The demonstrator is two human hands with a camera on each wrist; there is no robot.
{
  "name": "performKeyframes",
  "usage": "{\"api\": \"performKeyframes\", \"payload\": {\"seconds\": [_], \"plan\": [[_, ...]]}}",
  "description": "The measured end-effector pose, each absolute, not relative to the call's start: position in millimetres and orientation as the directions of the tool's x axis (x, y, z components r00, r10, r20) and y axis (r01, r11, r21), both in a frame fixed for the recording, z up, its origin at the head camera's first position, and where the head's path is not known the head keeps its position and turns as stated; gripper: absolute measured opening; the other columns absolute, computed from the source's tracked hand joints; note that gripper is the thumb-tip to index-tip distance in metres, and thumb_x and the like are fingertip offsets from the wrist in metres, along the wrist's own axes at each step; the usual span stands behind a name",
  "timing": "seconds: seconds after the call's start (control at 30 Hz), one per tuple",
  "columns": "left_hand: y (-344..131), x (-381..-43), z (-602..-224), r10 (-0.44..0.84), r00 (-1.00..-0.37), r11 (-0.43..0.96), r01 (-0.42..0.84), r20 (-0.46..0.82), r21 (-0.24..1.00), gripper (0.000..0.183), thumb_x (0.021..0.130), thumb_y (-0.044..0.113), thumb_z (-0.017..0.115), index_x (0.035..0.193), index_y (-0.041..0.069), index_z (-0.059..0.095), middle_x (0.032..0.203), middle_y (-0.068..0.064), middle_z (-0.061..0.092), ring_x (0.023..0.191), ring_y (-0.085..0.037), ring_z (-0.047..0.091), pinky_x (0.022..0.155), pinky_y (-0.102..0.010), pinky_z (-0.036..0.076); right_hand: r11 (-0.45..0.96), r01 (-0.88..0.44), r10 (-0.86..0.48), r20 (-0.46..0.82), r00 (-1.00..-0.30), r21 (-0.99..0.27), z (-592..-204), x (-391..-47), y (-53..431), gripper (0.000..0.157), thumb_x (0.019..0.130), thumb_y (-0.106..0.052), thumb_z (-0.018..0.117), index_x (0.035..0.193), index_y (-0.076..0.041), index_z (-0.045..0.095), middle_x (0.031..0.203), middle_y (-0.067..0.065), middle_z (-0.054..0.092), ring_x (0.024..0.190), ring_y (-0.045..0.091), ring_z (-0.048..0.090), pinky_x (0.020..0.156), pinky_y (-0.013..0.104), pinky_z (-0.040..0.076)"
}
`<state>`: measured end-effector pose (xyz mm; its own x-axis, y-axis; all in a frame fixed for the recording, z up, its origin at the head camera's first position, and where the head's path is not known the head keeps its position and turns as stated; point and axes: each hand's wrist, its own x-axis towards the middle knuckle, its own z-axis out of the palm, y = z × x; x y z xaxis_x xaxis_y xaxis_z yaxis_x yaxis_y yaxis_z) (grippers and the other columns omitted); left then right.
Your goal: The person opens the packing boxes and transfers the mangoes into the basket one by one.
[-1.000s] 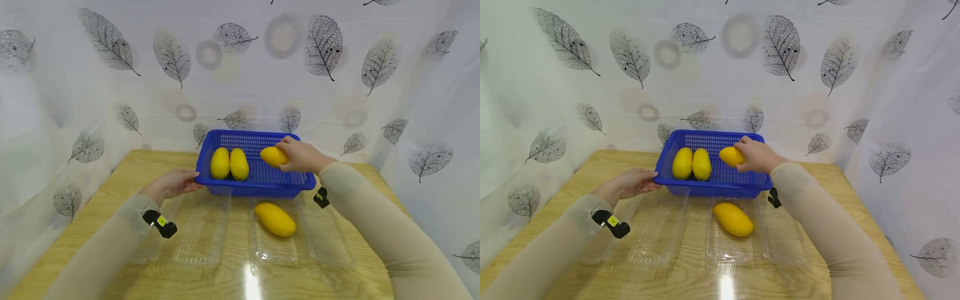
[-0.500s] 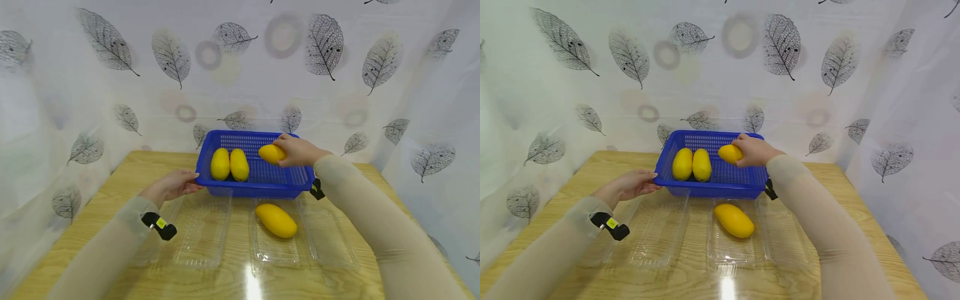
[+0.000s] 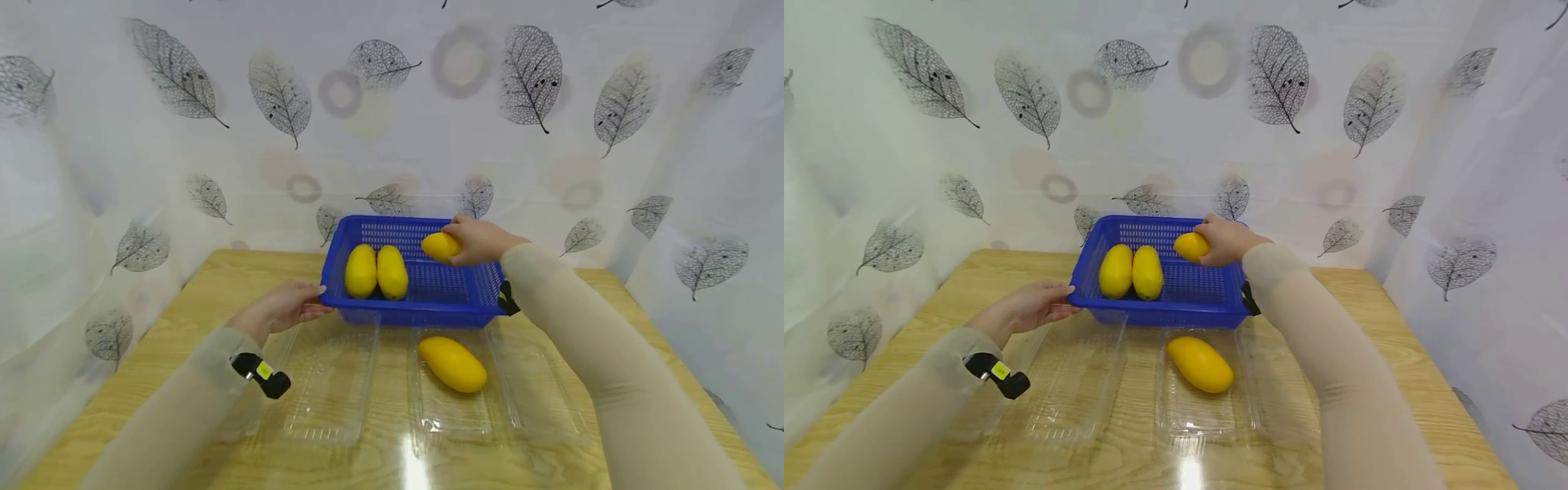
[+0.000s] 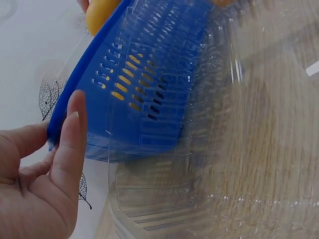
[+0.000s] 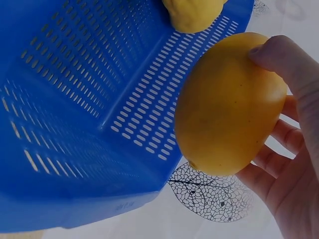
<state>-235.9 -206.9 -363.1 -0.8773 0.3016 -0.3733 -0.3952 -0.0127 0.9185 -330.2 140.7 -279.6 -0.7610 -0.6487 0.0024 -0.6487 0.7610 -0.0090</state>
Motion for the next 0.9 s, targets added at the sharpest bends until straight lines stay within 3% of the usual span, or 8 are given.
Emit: {"api": "performKeyframes", "payload": {"seconds": [0.57, 0.9], "plan": [[-204.8, -231.3, -364.3, 0.292, -0.887, -0.034, -0.384, -0.358, 0.923, 0.033, 0.09, 0.019, 0.042, 0.11, -0.007, 0.041, 0.085, -0.011, 0.061, 0.077, -0.018, 0.06, 0.079, -0.03, 0.043, 0.765, -0.644, -0.644, -0.036, -0.765, -0.001, -288.3, -352.0, 133.9, 0.05, 0.071, -0.029, 0.063, 0.114, -0.009, 0.05, 0.101, 0.007, 0.044, 0.083, 0.019, 0.045, 0.076, 0.033, 0.04], [-201.8, -229.9, -361.7, 0.297, -0.887, -0.044, -0.382, -0.352, 0.923, 0.032, 0.09, 0.019, 0.041, 0.109, -0.007, 0.04, 0.083, -0.01, 0.061, 0.077, -0.018, 0.06, 0.076, -0.028, 0.045, 0.783, -0.622, -0.619, -0.08, -0.781, 0.015, -300.5, -369.2, 134.1, 0.048, 0.069, -0.03, 0.063, 0.111, -0.01, 0.053, 0.099, 0.007, 0.045, 0.08, 0.019, 0.045, 0.072, 0.034, 0.041]]}}
